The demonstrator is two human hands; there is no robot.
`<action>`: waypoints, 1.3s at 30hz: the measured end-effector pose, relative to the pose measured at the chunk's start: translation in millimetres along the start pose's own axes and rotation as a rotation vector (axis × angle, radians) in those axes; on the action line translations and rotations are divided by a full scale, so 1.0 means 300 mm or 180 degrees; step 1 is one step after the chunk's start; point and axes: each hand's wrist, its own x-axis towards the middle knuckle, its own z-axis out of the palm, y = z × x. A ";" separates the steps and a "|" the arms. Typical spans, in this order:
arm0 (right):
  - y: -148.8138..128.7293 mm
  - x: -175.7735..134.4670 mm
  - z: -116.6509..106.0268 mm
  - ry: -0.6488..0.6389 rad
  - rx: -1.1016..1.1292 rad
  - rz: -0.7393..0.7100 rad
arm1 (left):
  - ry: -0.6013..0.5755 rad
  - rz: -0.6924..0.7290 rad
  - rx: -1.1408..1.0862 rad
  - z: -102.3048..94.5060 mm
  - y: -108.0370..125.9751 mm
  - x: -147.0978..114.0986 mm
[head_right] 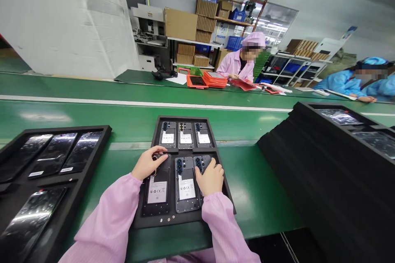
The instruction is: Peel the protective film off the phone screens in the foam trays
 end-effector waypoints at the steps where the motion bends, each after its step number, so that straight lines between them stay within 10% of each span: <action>1: 0.000 0.005 0.001 -0.0029 0.0044 -0.0025 | -0.0103 -0.0072 -0.0270 -0.015 0.006 -0.006; 17: -0.162 -0.021 -0.091 -0.0500 0.0873 -0.0650 | -0.1919 -0.0984 -0.4189 0.045 -0.021 -0.073; 24: -0.173 -0.033 -0.044 -0.0751 0.0740 -0.0438 | -0.1826 -0.1087 -0.4448 0.038 0.004 -0.080; 32: -0.205 -0.064 -0.029 -0.0468 0.0249 -0.0644 | -0.0568 -0.1304 -0.4237 -0.031 0.053 -0.068; 39: -0.174 -0.122 -0.003 -0.0419 0.0191 -0.0826 | -0.0026 -0.1174 -0.3966 0.048 0.065 -0.095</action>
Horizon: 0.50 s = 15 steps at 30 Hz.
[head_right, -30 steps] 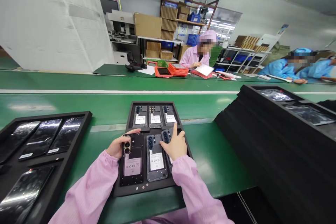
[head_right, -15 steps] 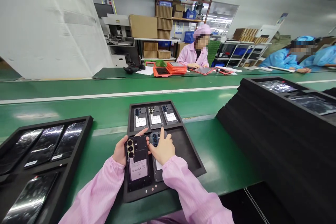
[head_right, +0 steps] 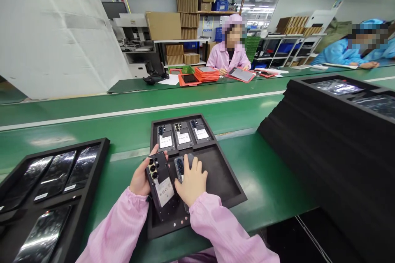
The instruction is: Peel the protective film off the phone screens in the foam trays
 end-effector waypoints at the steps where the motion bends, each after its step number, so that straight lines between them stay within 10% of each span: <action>1: 0.006 -0.006 0.000 -0.0032 0.0048 0.0057 | -0.0011 -0.0004 0.0053 0.007 -0.017 -0.004; 8: 0.095 0.038 -0.036 -0.0221 0.0951 0.0130 | 0.0017 0.0052 0.0800 0.030 -0.086 -0.005; 15: 0.133 0.044 -0.062 -0.0711 0.3936 -0.0365 | -0.0012 0.0235 0.1198 0.054 -0.093 -0.001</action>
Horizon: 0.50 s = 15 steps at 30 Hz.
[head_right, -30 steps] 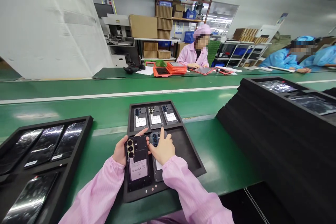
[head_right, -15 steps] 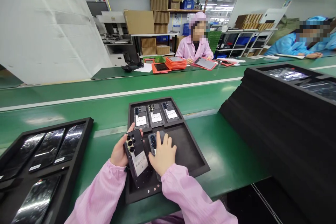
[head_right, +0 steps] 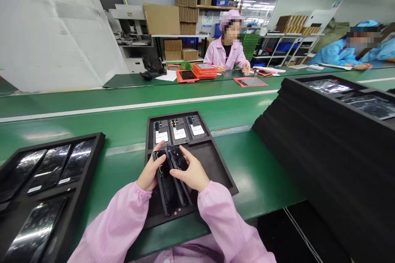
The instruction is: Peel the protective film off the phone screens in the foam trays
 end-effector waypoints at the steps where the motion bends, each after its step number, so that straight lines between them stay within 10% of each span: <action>1: -0.005 -0.003 0.011 -0.0098 0.0218 -0.0022 | -0.0036 0.0024 0.0055 0.008 0.001 0.000; 15: -0.006 -0.020 0.057 -0.0541 0.0857 -0.0029 | 0.0128 0.0711 0.0732 0.053 0.019 -0.015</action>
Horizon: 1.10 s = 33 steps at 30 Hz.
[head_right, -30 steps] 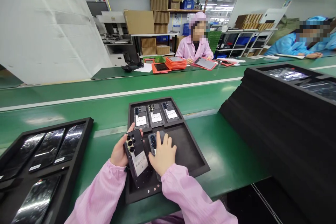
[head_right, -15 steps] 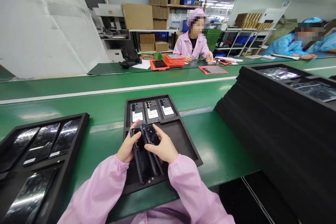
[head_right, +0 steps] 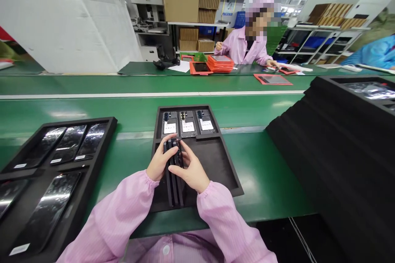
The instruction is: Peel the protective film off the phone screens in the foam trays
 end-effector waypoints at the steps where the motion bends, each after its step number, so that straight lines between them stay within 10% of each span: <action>1: -0.006 -0.001 -0.005 -0.0131 -0.0021 0.0083 | -0.0027 0.0009 0.0012 0.003 0.001 0.001; 22: -0.069 0.137 -0.022 -0.1042 -0.0958 -0.0029 | -0.0711 0.0143 0.0105 -0.118 -0.033 0.068; 33: 0.012 0.155 -0.047 -0.1146 -0.0071 -0.0155 | -0.1385 0.0155 -0.0226 -0.194 -0.015 0.043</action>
